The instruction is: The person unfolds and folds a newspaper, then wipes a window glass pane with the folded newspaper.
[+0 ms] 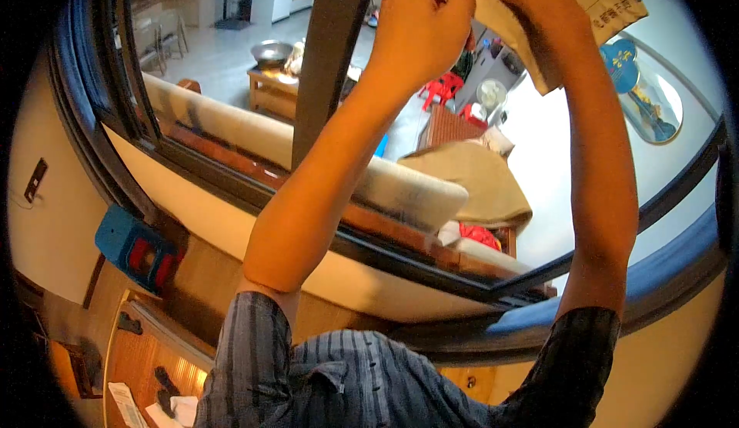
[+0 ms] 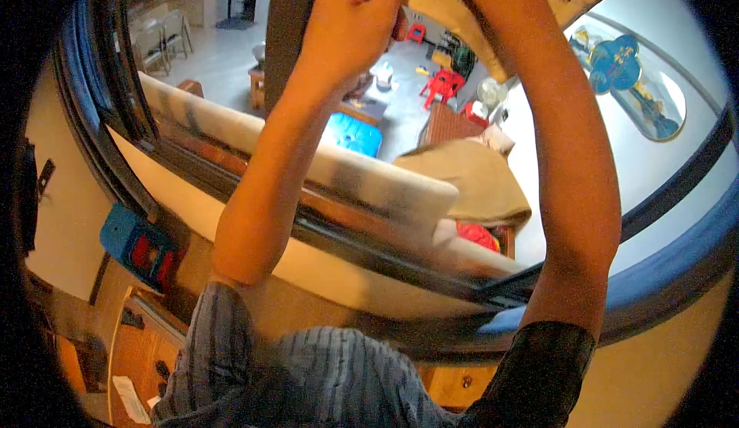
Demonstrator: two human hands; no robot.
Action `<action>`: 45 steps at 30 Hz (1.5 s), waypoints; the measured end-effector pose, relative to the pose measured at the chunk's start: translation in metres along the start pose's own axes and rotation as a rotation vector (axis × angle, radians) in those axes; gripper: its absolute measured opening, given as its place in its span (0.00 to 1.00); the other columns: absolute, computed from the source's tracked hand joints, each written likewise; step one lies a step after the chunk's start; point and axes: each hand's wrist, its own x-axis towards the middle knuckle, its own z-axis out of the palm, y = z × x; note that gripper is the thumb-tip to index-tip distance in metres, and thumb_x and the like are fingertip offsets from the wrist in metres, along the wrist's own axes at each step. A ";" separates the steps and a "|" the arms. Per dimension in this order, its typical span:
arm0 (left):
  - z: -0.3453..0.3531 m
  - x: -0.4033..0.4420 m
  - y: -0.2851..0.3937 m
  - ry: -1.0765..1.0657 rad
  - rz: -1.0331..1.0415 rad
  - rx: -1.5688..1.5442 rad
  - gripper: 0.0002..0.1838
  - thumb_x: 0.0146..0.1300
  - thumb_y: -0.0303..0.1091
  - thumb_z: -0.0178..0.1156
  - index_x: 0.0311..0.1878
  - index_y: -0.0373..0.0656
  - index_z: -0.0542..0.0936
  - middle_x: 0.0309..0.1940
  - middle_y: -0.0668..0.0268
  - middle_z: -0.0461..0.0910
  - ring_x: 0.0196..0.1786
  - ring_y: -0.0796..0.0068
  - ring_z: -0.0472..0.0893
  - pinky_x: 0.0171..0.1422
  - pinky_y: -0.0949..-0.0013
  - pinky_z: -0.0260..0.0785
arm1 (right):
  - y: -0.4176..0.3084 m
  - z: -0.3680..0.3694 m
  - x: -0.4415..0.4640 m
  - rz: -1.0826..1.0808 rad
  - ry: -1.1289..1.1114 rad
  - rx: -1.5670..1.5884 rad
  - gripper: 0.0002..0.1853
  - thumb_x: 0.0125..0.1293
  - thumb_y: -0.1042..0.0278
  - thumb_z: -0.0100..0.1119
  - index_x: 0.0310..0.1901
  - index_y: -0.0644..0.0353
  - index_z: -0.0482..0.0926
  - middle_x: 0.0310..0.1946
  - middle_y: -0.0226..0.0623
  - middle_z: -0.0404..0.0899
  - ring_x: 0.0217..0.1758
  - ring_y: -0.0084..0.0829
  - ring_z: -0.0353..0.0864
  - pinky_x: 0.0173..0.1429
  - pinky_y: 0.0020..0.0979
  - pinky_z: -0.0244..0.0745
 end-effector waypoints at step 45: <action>-0.089 -0.436 -0.142 0.041 -1.019 0.096 0.19 0.78 0.38 0.56 0.29 0.37 0.79 0.13 0.65 0.74 0.16 0.73 0.75 0.24 0.64 0.65 | -0.395 -0.078 -0.306 -0.108 -0.619 0.431 0.27 0.73 0.48 0.51 0.64 0.58 0.80 0.74 0.38 0.71 0.85 0.37 0.54 0.87 0.51 0.31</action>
